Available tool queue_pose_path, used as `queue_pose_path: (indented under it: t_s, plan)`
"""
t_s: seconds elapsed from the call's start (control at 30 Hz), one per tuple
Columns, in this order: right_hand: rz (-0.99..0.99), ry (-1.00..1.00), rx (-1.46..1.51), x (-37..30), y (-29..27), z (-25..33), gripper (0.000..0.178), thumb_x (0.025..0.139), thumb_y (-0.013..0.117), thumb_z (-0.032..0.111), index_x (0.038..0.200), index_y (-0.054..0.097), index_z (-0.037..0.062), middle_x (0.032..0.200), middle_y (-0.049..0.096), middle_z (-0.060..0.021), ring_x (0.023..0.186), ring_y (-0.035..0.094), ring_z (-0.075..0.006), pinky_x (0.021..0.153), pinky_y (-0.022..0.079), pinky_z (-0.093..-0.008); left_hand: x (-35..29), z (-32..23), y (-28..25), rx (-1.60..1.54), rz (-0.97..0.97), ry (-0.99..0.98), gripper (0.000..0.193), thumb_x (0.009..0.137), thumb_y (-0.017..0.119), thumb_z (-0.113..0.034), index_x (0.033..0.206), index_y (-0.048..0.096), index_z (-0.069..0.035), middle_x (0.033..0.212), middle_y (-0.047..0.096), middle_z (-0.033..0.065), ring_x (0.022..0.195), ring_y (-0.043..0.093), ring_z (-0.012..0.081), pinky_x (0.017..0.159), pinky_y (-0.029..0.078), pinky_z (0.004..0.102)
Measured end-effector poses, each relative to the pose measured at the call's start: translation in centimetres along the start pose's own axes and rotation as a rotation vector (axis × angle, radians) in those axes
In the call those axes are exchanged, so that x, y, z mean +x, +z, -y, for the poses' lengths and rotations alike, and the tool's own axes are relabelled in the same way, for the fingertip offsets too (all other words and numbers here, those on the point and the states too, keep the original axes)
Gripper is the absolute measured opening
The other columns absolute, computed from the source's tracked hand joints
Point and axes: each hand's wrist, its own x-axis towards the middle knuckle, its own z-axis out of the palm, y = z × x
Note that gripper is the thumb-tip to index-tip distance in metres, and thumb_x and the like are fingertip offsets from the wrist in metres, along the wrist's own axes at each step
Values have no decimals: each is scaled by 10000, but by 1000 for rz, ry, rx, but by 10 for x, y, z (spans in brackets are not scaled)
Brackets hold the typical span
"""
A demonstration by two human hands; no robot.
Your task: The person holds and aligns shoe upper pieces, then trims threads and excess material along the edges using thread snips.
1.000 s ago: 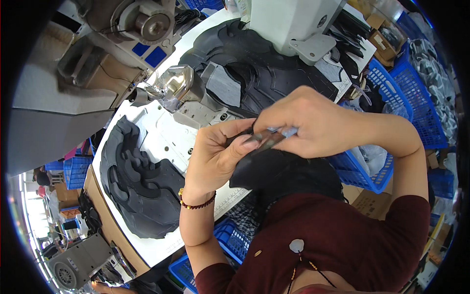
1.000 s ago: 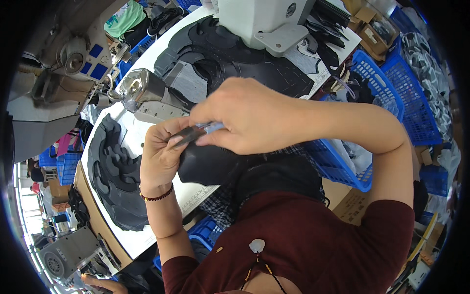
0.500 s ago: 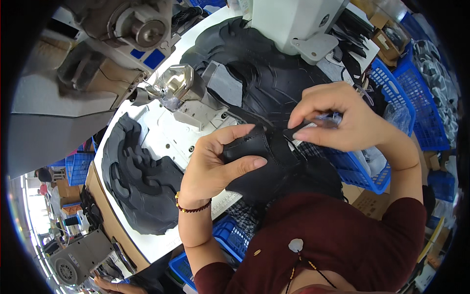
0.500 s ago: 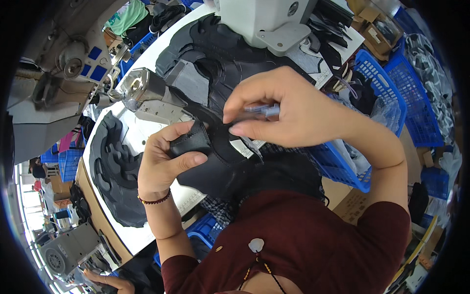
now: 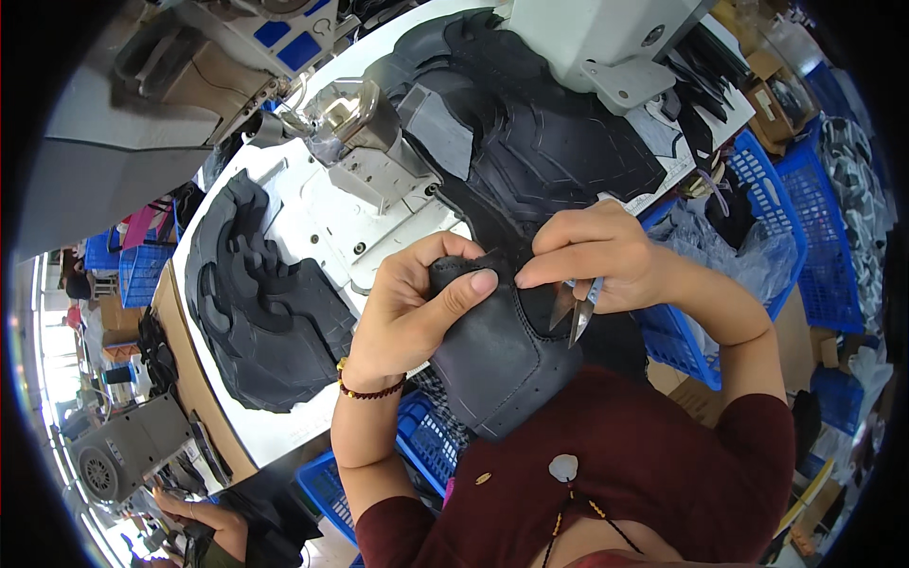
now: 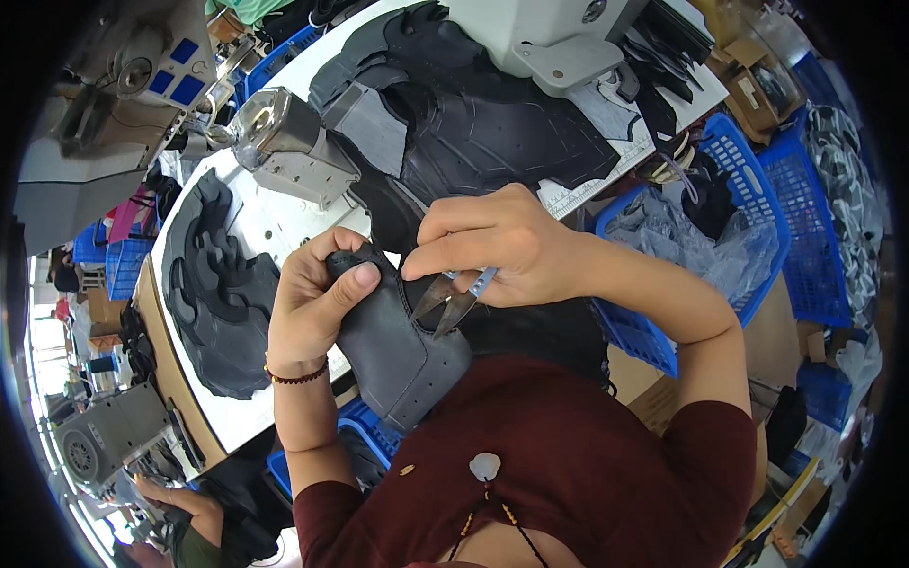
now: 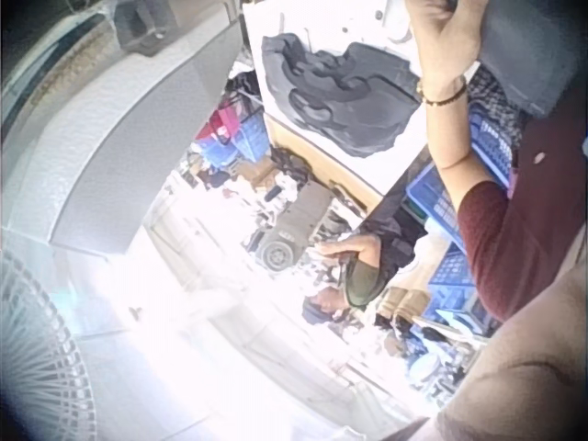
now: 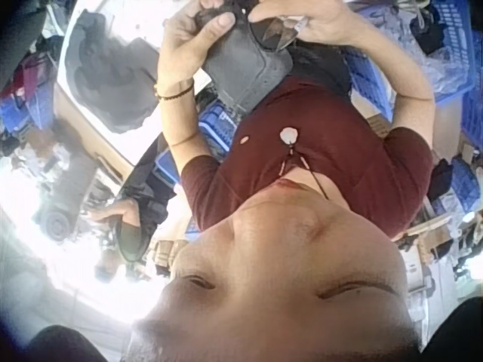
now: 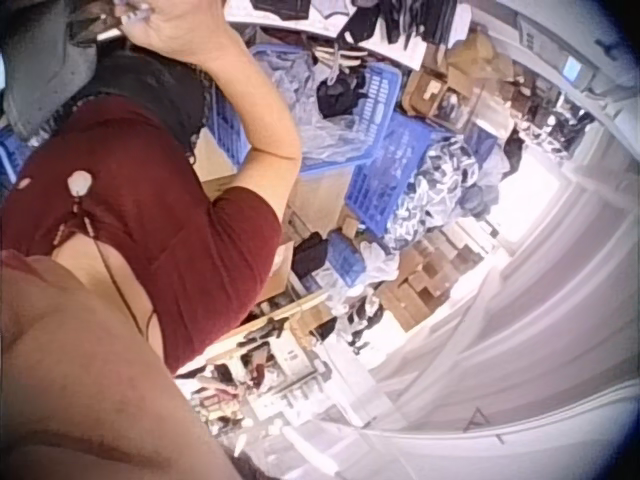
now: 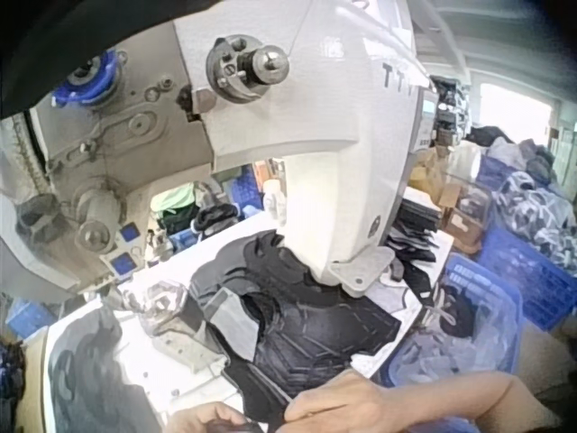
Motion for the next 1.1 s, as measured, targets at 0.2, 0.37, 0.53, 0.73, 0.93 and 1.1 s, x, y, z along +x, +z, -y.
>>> queue_pose_path:
  t_s: [0.2,0.37,0.53,0.73,0.93,1.1]
  plan:
    - [12,26,12,-4,7,-4,363,498,637,-21,839,612,101,731,514,-12,531,504,-171,425,373,-275,-1,0,5,24,-32,-15,218,805,621,-149,929,562,20,745,570,-14,653,482,16,584,397,151]
    - [-21,46,-10,-2,16,-3,325,511,649,-5,808,607,120,713,501,-8,524,503,-171,422,372,-274,-6,-2,-1,40,-4,-38,222,804,622,-148,930,560,24,748,570,-17,664,478,18,595,395,150]
    - [-94,62,-16,1,25,-3,353,533,697,45,861,589,123,692,472,-6,529,486,-152,431,361,-270,-16,4,-16,70,-48,-26,179,796,620,-108,906,556,18,762,563,-13,665,478,23,605,392,150]
    - [-60,342,88,-11,26,-1,577,542,806,263,1019,521,106,766,468,-25,580,424,-125,500,356,-242,-29,19,-37,-86,3,-56,185,793,612,-114,906,534,10,929,603,114,850,537,125,773,423,244]
    - [-245,157,-118,-24,49,5,662,497,787,269,1090,533,116,1012,492,-80,612,492,-167,515,418,-248,-23,19,-35,-296,6,89,241,764,648,-143,921,537,2,928,598,136,878,554,174,808,426,283]
    - [-401,-163,-432,0,26,-16,357,575,642,104,931,630,88,894,597,-60,568,496,-156,440,403,-243,-15,-6,-29,-141,16,89,268,689,704,-57,899,540,-25,901,607,84,844,547,108,777,424,232]
